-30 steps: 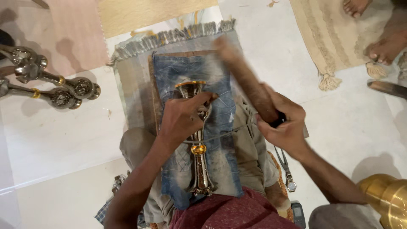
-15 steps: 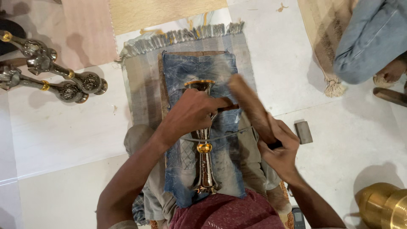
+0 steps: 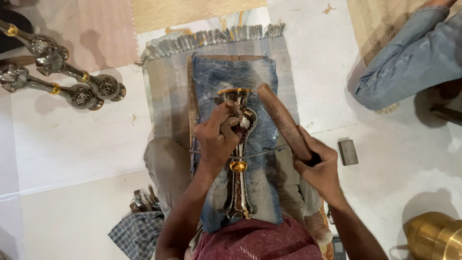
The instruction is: The person holds a brass vase steady on a cloth-covered pad and repeatedly rubs its surface with a long wooden block, repositioning the vase to work different areas. They also use a small hand tool to work details on the vase body and neck.
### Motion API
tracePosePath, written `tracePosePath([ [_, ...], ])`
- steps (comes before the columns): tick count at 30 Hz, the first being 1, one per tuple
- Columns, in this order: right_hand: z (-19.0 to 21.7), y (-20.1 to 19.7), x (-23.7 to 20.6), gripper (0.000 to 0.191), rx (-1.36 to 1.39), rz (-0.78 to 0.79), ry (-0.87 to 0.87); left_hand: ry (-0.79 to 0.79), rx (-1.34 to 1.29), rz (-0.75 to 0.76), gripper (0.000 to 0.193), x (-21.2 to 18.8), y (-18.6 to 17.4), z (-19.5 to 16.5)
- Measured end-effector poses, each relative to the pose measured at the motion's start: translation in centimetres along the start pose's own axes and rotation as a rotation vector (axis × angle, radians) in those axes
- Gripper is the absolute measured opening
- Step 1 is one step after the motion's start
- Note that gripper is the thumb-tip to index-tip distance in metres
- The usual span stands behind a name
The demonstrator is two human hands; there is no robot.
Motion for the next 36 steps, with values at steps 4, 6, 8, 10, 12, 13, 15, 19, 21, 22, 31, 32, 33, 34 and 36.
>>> tracePosePath([
  [4, 4.1, -1.0, 3.4, 0.079, -0.236, 0.093, -0.063, 0.026, 0.021, -0.006, 0.032, 0.1, 0.0, -0.3],
  [6, 6.5, -1.3, 4.9, 0.077, -0.295, 0.141, -0.120, 0.006, 0.020, 0.002, 0.032, 0.1, 0.1, -0.1],
  [8, 9.2, -1.3, 6.5, 0.076, -0.279, 0.169, -0.238, -0.004, 0.002, 0.014, 0.034, 0.0, 0.3, 0.1],
  [10, 10.9, -1.2, 8.0, 0.074, -0.224, 0.210, -0.251, -0.016, -0.024, 0.029, 0.036, -0.1, 0.5, 0.6],
  [12, 12.8, -0.9, 9.5, 0.072, -0.276, 0.257, -0.312, 0.023, -0.018, 0.015, 0.037, -0.3, 0.6, 0.5],
  [13, 13.8, -0.6, 10.0, 0.071, -0.355, 0.286, -0.366, 0.042, -0.016, 0.009, 0.038, -0.4, 0.7, 0.5],
  [15, 15.5, 0.2, 10.7, 0.072, -0.626, 0.381, -0.491, 0.010, 0.045, -0.017, 0.031, -0.5, 0.7, 1.1],
  [19, 17.6, 1.3, 11.3, 0.077, -0.628, 0.458, -0.530, 0.043, 0.059, -0.074, 0.038, -1.5, 0.5, 0.5],
  [21, 17.8, 2.2, 11.4, 0.081, -0.677, 0.513, -0.502, -0.036, 0.105, -0.098, 0.030, -1.9, 0.4, 0.9],
  [22, 17.3, 3.1, 11.3, 0.086, -0.916, 0.586, -0.516, -0.074, 0.129, -0.112, 0.026, -1.9, 0.4, 1.1],
  [31, 20.9, 4.1, 10.9, 0.081, -0.884, 0.544, -0.687, 0.033, 0.099, -0.263, 0.022, -3.4, 0.0, -0.3],
  [32, 21.5, 3.8, 10.9, 0.077, -0.837, 0.481, -0.707, 0.046, 0.140, -0.281, 0.026, -3.5, -0.1, -0.3],
  [33, 20.4, 4.7, 10.5, 0.079, -0.950, 0.590, -0.689, 0.050, 0.181, -0.299, 0.029, -3.8, -0.2, -0.2],
  [34, 19.3, 5.4, 10.1, 0.081, -1.065, 0.698, -0.670, 0.057, 0.220, -0.319, 0.033, -4.0, -0.2, -0.2],
  [36, 19.5, 5.6, 9.6, 0.082, -1.057, 0.699, -0.717, 0.065, 0.165, -0.314, 0.029, -4.2, -0.2, 0.2],
])
Point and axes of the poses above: each hand's wrist, its own x-axis towards the middle knuckle, its own y-axis out of the palm, z = x × y, the point moved 10 cm from there along x, towards the middle knuckle, and after that the axes turned 5 degrees about -y, right-handed, at the moved point
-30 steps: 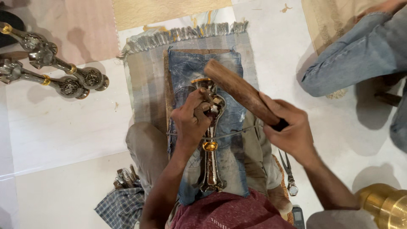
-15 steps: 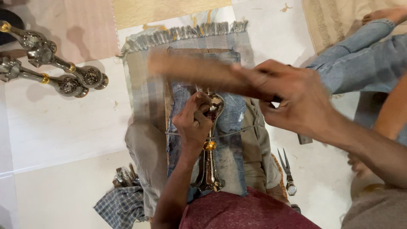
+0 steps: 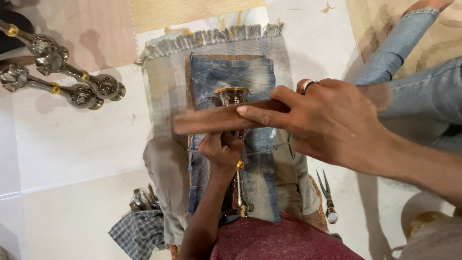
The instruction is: The person holds a brass vase steady on a cloth-covered pad and repeatedly rubs its surface with a long wooden block, repositioning the vase to work different areas. They also use a small hand tool to work details on the vase body and neck.
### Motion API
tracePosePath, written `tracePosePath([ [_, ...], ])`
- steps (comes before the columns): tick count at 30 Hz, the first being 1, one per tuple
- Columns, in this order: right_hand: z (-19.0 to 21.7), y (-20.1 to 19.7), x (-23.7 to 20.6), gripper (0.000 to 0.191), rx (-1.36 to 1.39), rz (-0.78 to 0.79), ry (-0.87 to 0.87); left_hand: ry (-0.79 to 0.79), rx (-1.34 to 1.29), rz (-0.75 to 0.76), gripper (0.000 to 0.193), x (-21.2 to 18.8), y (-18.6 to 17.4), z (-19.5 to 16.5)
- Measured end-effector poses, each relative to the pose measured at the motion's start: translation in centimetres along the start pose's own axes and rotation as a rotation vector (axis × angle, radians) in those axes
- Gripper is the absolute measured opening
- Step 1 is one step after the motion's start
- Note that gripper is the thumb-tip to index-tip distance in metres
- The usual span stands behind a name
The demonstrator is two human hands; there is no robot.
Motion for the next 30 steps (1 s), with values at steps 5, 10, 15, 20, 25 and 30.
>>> tracePosePath([
  [5, -1.9, 3.1, -2.5, 0.085, -0.105, 0.208, 0.175, -0.195, -0.086, 0.010, 0.024, 0.3, 0.2, 1.7],
  [10, -5.3, 7.4, -5.8, 0.072, 0.761, -0.340, 0.497, -0.150, -0.129, 0.151, 0.028, 3.1, 0.3, 1.0],
  [15, -4.7, 15.1, -9.7, 0.080, 1.174, -0.592, 0.617, -0.065, -0.160, 0.501, 0.037, 5.6, 2.1, 1.0],
  [20, -5.0, 15.3, -11.8, 0.078, 1.007, -0.541, 0.606, 0.049, -0.302, 0.753, 0.047, 6.9, 4.0, 0.6],
  [25, -6.1, 10.5, -11.3, 0.073, 0.778, -0.562, 0.488, 0.144, -0.261, 0.792, 0.051, 6.6, 4.4, 0.6],
  [30, -5.0, 5.5, -7.7, 0.073, 0.139, -0.337, 0.280, -0.006, -0.279, 0.696, 0.032, 5.3, 4.3, 2.3],
])
Point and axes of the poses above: each hand's wrist, its own x-axis towards the middle knuckle, its own y-axis out of the palm, z = x × y, the point moved 10 cm from there along x, towards the middle knuckle, and after that the axes turned 5 degrees about -y, right-handed, at the moved point
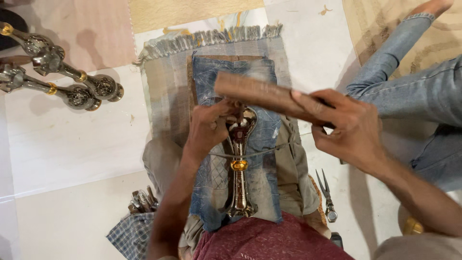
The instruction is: The person holds a brass vase steady on a cloth-covered pad and repeatedly rubs its surface with a long wooden block, repositioning the vase to work different areas. They also use a small hand tool to work details on the vase body and neck.
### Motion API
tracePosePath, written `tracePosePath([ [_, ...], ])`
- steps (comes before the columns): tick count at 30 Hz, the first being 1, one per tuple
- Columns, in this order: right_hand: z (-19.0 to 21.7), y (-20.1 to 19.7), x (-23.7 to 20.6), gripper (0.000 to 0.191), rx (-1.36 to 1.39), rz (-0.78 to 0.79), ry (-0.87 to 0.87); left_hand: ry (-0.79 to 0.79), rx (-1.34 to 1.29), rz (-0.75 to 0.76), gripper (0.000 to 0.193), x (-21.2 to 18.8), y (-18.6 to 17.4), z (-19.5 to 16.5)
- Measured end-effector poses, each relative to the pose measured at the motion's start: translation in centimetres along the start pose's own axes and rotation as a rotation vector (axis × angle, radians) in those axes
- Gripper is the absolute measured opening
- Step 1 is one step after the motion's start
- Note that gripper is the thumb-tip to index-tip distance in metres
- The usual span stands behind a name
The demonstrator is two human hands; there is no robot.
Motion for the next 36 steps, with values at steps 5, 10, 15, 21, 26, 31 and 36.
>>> tracePosePath([
  [5, 0.5, -1.1, 4.6, 0.078, 0.085, 0.283, 0.014, -0.067, -0.065, -0.338, 0.026, -2.5, -0.7, -0.4],
  [10, 4.2, -2.6, 8.8, 0.085, -0.021, 0.331, -0.120, -0.149, -0.050, -0.630, 0.027, -4.8, -0.9, -1.2],
  [15, 5.7, -1.2, 9.6, 0.089, -0.397, 0.630, -0.218, -0.169, -0.127, -0.717, 0.026, -5.8, -0.3, -1.3],
  [21, 6.6, -0.4, 10.2, 0.098, -0.416, 0.796, -0.144, -0.177, -0.089, -0.759, 0.026, -6.6, 0.0, -0.8],
  [26, 7.9, -2.1, 10.6, 0.096, -0.313, 0.559, -0.228, -0.086, 0.055, -0.746, 0.022, -6.6, 0.4, -1.2],
  [31, 3.9, -1.0, 8.4, 0.087, 0.031, 0.381, -0.019, -0.086, 0.137, -0.593, 0.024, -4.4, 0.4, -1.3],
  [36, 0.2, -0.3, 5.1, 0.081, 0.416, 0.114, 0.149, -0.056, 0.017, -0.396, 0.030, -2.4, -0.3, -2.2],
])
Point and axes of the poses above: each hand's wrist, its own x-axis towards the middle knuckle, its own y-axis out of the palm, z = x × y, the point moved 10 cm from there along x, towards the middle knuckle, and after that the axes turned 5 degrees about -y, right-handed, at the moved point
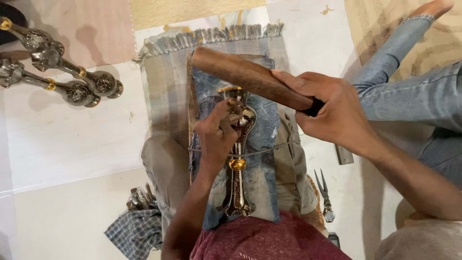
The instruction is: The person holds a brass vase steady on a cloth-covered pad and repeatedly rubs its surface with a long wooden block, repositioning the vase to work different areas. They also use a small hand tool to work details on the vase body and neck.
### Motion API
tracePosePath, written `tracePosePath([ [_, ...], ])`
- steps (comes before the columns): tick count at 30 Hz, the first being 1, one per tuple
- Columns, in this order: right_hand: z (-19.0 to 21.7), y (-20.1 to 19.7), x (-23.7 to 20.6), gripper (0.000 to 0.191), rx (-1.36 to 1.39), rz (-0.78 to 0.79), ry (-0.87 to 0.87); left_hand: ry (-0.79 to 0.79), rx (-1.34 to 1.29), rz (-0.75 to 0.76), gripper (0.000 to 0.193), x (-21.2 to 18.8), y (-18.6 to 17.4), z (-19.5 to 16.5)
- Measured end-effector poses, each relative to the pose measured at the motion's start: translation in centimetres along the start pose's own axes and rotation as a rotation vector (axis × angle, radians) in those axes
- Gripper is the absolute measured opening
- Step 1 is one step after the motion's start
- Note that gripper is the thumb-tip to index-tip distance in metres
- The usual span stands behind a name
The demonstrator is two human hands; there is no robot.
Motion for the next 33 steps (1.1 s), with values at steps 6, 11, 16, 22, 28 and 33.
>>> tracePosePath([
  [6, -2.2, -0.5, -1.9, 0.072, 0.464, -0.239, -0.064, 0.029, 0.054, 0.181, 0.047, 0.6, 0.4, -1.0],
  [11, -2.6, -0.2, -3.6, 0.068, 0.046, -0.178, -0.013, 0.085, 0.186, 0.395, 0.052, 1.9, 2.0, -0.3],
  [16, -0.2, 0.0, -5.1, 0.072, -0.137, -0.192, -0.046, 0.154, 0.076, 0.551, 0.054, 2.4, 3.0, -0.6],
  [22, -0.4, 0.4, -6.6, 0.074, 0.019, -0.223, 0.090, 0.215, 0.180, 0.599, 0.049, 2.3, 3.4, -0.8],
  [28, -1.1, 2.2, -8.7, 0.075, 0.005, -0.244, 0.024, 0.276, 0.305, 0.660, 0.047, 1.9, 3.9, -0.8],
  [33, -1.4, 2.0, -11.3, 0.077, 0.120, -0.527, -0.034, 0.337, 0.263, 0.684, 0.041, 1.5, 4.2, -1.1],
])
Point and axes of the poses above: each hand's wrist, its own x-axis towards the middle knuckle, its own y-axis out of the palm, z = x × y, the point moved 10 cm from there along x, towards the middle knuckle, and after that the axes turned 5 degrees about -y, right-handed, at the moved point
